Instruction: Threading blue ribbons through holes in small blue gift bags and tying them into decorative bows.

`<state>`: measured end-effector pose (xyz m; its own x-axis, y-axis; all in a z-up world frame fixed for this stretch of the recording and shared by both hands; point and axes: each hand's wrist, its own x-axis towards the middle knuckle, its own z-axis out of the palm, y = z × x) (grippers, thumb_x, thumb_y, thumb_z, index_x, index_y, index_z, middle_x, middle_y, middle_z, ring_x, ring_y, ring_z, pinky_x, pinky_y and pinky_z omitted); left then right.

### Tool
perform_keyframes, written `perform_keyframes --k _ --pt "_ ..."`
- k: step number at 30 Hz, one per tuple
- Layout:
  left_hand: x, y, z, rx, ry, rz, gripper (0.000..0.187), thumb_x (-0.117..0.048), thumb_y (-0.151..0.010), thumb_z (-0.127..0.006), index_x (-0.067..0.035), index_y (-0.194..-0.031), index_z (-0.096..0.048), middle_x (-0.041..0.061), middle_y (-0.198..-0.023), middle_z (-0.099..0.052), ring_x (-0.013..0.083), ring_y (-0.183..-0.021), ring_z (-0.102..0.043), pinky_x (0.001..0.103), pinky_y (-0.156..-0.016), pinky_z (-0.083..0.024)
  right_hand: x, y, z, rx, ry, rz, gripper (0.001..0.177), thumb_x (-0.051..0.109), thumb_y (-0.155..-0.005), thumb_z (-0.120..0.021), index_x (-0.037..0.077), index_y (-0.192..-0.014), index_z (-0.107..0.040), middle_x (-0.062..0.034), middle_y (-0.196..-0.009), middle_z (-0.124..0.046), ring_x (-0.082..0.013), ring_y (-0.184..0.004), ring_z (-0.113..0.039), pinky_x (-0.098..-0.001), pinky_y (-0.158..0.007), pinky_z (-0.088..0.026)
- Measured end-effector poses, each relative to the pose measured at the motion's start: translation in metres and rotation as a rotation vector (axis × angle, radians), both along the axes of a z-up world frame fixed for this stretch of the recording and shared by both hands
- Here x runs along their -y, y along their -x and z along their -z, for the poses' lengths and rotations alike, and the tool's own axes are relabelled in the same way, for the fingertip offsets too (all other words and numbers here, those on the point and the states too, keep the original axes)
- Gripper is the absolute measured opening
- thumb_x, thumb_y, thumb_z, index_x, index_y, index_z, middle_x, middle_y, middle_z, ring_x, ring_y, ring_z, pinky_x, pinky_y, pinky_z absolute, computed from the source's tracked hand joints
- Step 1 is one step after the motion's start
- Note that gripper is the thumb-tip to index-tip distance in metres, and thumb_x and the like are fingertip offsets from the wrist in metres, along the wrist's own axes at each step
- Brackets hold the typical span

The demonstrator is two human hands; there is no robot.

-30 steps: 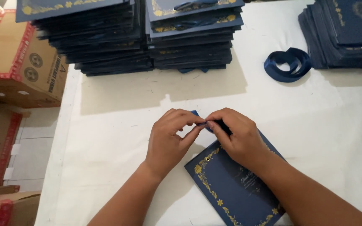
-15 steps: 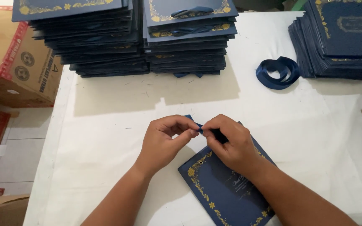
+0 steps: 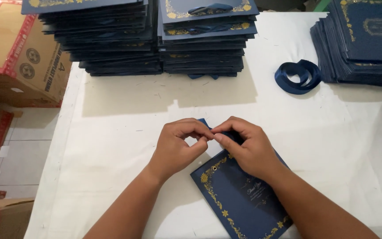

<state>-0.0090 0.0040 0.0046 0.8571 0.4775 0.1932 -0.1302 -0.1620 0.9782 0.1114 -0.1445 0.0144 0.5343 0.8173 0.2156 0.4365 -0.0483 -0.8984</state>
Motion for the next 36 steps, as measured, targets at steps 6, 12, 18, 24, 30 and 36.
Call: perform_keyframes --k 6,12,18,24,30,36 --pt "-0.003 -0.001 0.008 -0.049 0.043 -0.006 0.019 0.002 -0.077 -0.065 -0.003 -0.087 -0.080 0.014 -0.077 -0.077 0.0239 -0.076 -0.074 0.035 -0.075 -0.063 -0.002 -0.003 0.002 0.090 0.031 0.031 0.011 0.013 -0.092 -0.071 0.004 -0.095 -0.076 -0.0095 -0.076 -0.074 -0.0231 -0.075 -0.071 -0.0352 -0.072 -0.055" --pt "0.000 0.001 -0.004 -0.046 -0.012 -0.014 0.018 -0.001 -0.078 -0.072 -0.001 -0.095 -0.078 0.016 -0.078 -0.077 0.0253 -0.078 -0.075 0.036 -0.073 -0.063 -0.002 -0.001 0.008 0.211 -0.017 0.061 0.011 0.013 -0.097 -0.066 0.006 -0.095 -0.075 -0.0082 -0.077 -0.072 -0.0258 -0.076 -0.071 -0.0352 -0.071 -0.055" --pt "-0.003 0.000 0.005 -0.076 -0.093 0.006 0.008 -0.009 -0.085 -0.076 -0.006 -0.092 -0.080 0.013 -0.073 -0.076 0.0219 -0.073 -0.071 0.033 -0.070 -0.061 -0.002 -0.004 0.012 0.314 -0.087 0.035 0.008 0.011 -0.096 -0.069 0.006 -0.096 -0.075 -0.0064 -0.079 -0.071 -0.0255 -0.078 -0.071 -0.0338 -0.071 -0.056" --pt "-0.003 -0.003 0.003 -0.212 -0.008 0.059 0.013 -0.018 -0.090 -0.074 -0.007 -0.096 -0.078 0.012 -0.074 -0.074 0.0201 -0.073 -0.066 0.032 -0.068 -0.056 -0.002 -0.014 0.017 0.521 -0.157 0.046 0.004 0.005 -0.094 -0.071 0.006 -0.096 -0.074 -0.0064 -0.082 -0.069 -0.0270 -0.081 -0.068 -0.0359 -0.075 -0.056" --pt "0.010 0.004 -0.007 -0.682 -0.549 0.288 0.045 -0.052 -0.074 -0.085 -0.012 -0.092 -0.071 0.005 -0.082 -0.070 0.0228 -0.078 -0.065 0.037 -0.066 -0.050 0.046 -0.070 -0.004 -0.136 -0.462 0.362 0.003 0.011 -0.106 -0.065 0.013 -0.106 -0.063 -0.0037 -0.091 -0.066 -0.0172 -0.088 -0.065 -0.0350 -0.091 -0.057" --pt "0.009 0.005 -0.005 -0.815 -0.513 0.344 0.030 -0.044 -0.086 -0.078 -0.020 -0.078 -0.061 -0.006 -0.080 -0.065 0.0145 -0.073 -0.057 0.033 -0.060 -0.040 0.161 -0.140 -0.023 -0.469 -0.666 0.102 0.024 0.034 -0.107 -0.064 0.026 -0.086 -0.054 0.0121 -0.077 -0.045 0.0000 -0.070 -0.042 -0.0158 -0.074 -0.036"
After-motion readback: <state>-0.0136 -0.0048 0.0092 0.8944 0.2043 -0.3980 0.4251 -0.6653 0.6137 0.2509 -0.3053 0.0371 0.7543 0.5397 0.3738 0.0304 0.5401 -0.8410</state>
